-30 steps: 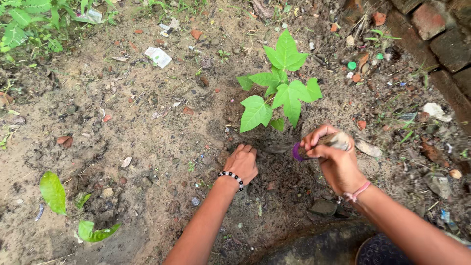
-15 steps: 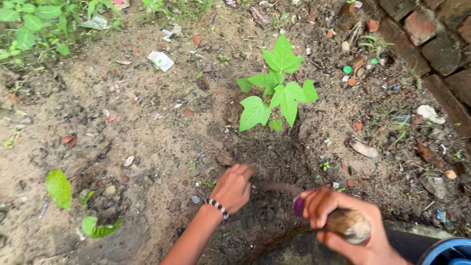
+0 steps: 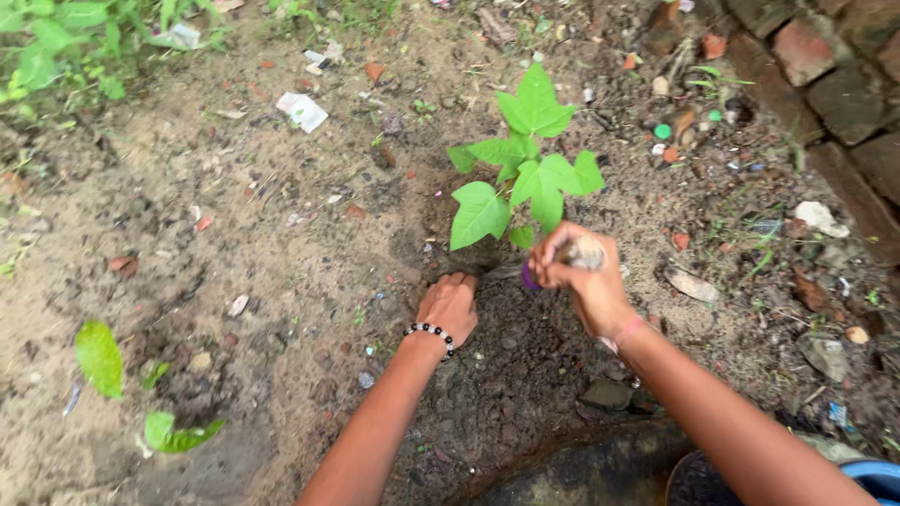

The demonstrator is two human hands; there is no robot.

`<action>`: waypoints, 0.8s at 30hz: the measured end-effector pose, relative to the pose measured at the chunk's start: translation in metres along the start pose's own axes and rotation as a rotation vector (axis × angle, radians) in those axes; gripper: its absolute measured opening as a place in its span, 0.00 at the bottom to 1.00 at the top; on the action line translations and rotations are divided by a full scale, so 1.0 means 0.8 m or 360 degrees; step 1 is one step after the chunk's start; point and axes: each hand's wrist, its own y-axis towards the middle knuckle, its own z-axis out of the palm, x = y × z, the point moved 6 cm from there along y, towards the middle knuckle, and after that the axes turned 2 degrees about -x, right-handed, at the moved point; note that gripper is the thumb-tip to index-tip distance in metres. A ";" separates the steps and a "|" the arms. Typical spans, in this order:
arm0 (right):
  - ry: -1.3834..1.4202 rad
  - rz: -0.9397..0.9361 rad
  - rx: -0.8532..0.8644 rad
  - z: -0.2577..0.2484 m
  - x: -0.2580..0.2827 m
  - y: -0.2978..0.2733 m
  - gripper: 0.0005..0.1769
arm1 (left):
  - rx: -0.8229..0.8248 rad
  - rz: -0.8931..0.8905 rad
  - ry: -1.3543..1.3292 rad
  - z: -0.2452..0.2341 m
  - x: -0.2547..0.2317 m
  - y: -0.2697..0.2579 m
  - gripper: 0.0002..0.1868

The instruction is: The person digs into the soil near a small green plant using a hand trowel.

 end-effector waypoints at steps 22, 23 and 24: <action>0.0134 0.0008 0.0071 0.025 0.087 -0.106 0.11 | -0.0040 0.0308 -0.0178 -0.021 -0.043 -0.049 0.12; 0.0052 -0.0071 0.0149 0.031 0.096 -0.112 0.11 | -0.0096 0.0320 -0.0161 -0.024 -0.042 -0.050 0.12; 0.0051 -0.0070 0.0146 0.034 0.099 -0.112 0.11 | -0.0151 0.0329 -0.0143 -0.026 -0.041 -0.051 0.12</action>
